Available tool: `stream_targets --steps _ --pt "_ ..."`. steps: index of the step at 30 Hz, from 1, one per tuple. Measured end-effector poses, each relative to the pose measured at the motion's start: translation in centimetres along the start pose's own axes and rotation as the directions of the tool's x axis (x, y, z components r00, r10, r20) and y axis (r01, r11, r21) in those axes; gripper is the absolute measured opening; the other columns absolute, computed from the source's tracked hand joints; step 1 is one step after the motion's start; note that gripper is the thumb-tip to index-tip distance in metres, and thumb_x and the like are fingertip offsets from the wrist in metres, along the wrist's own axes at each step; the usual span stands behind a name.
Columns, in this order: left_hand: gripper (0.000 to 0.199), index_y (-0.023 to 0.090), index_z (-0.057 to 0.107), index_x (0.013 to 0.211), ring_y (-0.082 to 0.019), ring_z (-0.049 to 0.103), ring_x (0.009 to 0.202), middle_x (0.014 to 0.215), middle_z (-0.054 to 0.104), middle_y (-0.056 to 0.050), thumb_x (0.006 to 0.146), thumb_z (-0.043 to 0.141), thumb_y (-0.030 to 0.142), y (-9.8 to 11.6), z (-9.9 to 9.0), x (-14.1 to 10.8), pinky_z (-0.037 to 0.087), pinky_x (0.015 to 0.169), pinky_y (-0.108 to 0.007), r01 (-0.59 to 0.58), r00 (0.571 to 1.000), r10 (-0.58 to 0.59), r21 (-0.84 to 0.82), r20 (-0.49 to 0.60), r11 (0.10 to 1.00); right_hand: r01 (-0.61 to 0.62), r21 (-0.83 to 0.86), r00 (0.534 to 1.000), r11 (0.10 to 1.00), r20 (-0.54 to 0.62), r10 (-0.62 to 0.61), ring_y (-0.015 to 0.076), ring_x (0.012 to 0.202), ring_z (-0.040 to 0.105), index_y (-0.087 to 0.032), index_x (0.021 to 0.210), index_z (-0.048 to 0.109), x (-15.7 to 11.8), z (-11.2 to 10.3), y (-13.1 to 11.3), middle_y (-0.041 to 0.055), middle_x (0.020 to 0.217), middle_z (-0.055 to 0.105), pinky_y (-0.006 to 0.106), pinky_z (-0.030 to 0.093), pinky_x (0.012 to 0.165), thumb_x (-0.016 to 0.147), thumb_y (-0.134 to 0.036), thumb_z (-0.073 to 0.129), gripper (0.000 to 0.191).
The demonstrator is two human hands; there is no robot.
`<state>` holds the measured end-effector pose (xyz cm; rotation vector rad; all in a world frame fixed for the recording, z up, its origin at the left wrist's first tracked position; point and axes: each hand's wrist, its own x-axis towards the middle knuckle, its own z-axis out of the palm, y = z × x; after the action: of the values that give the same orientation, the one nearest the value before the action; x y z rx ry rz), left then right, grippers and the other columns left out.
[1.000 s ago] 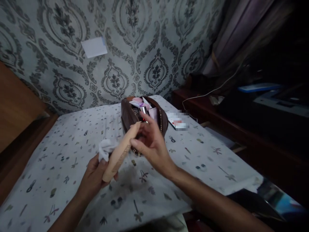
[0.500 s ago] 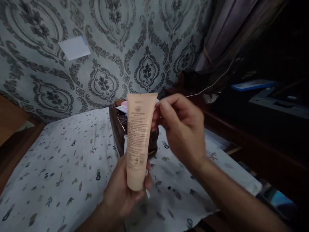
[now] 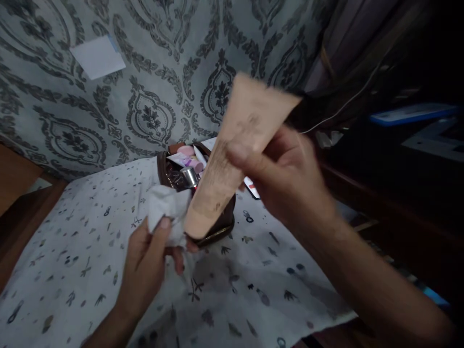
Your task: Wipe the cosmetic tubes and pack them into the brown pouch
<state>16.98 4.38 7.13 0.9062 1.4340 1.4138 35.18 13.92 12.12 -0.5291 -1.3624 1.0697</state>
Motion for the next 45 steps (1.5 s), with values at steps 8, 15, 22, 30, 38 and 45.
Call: stream_targets --steps 8,15,22,30,38,45 --pt "0.046 0.019 0.056 0.08 -0.013 0.057 0.043 0.06 0.064 0.001 0.065 0.081 0.054 -2.0 -2.0 0.2 0.032 0.032 -0.018 0.106 0.974 -0.114 -0.055 -0.194 0.993 0.084 -0.168 0.996 0.982 0.027 -0.081 0.0206 0.099 0.068 -0.022 0.103 0.069 1.1 0.4 3.4 -0.0002 0.098 0.073 0.034 0.056 0.083 0.082 -0.039 0.079 0.029" --pt "0.043 0.017 0.061 0.083 -0.013 0.057 0.048 0.064 0.064 -0.001 0.076 0.075 0.056 -3.3 -2.3 0.5 0.036 0.036 -0.018 0.081 0.99 -0.082 -0.016 -0.116 0.997 0.052 -0.363 0.958 0.93 0.28 0.055 0.02 0.08 0.064 -0.025 0.134 0.053 -0.1 0.9 5.9 0.001 0.091 0.068 0.033 0.053 0.077 0.087 -0.032 0.069 0.049" --pt "0.039 0.018 0.061 0.087 -0.012 0.056 0.053 0.07 0.062 -0.001 0.086 0.066 0.056 -3.5 -2.7 0.8 0.038 0.037 -0.019 -0.041 0.996 0.045 0.046 -0.079 0.998 0.222 -0.547 0.961 0.807 0.265 -0.085 0.0184 0.083 0.06 -0.022 0.104 0.065 -0.2 1.2 5.7 0.004 0.097 0.064 0.029 0.048 0.075 0.086 -0.016 0.064 0.019" --pt "0.036 0.019 0.06 0.089 -0.014 0.055 0.063 0.072 0.058 0.0 0.09 0.062 0.055 -3.0 -2.7 2.0 0.042 0.044 -0.02 -0.196 0.979 0.2 0.112 -0.032 0.974 0.221 -0.663 0.939 0.716 0.343 0.028 0.0142 0.067 0.056 -0.019 0.091 0.068 1.1 2.0 5.7 -0.0016 0.072 0.065 0.025 0.038 0.066 0.087 -0.012 0.063 0.01" --pt "0.027 0.02 0.063 0.103 -0.016 0.059 0.087 0.09 0.063 0.0 0.095 0.056 0.046 -2.8 -2.6 4.3 0.048 0.079 -0.024 -0.42 0.878 0.469 0.317 -0.096 0.85 0.237 -0.787 0.945 0.569 0.323 0.053 0.0203 0.075 0.067 -0.019 0.096 0.072 1.1 2.0 5.5 0.0056 0.085 0.075 0.029 0.04 0.069 0.099 -0.025 0.05 0.023" --pt "0.026 0.022 0.06 0.113 -0.018 0.058 0.108 0.111 0.064 -0.003 0.099 0.051 0.043 -2.9 -1.6 5.7 0.043 0.096 -0.026 -0.49 0.85 0.525 0.302 -0.044 0.818 0.258 -0.81 0.961 0.527 0.269 -0.057 0.0302 0.105 0.065 -0.021 0.119 0.071 0.9 1.3 5.9 0.0134 0.113 0.07 0.042 0.051 0.088 0.096 -0.039 0.057 0.032"
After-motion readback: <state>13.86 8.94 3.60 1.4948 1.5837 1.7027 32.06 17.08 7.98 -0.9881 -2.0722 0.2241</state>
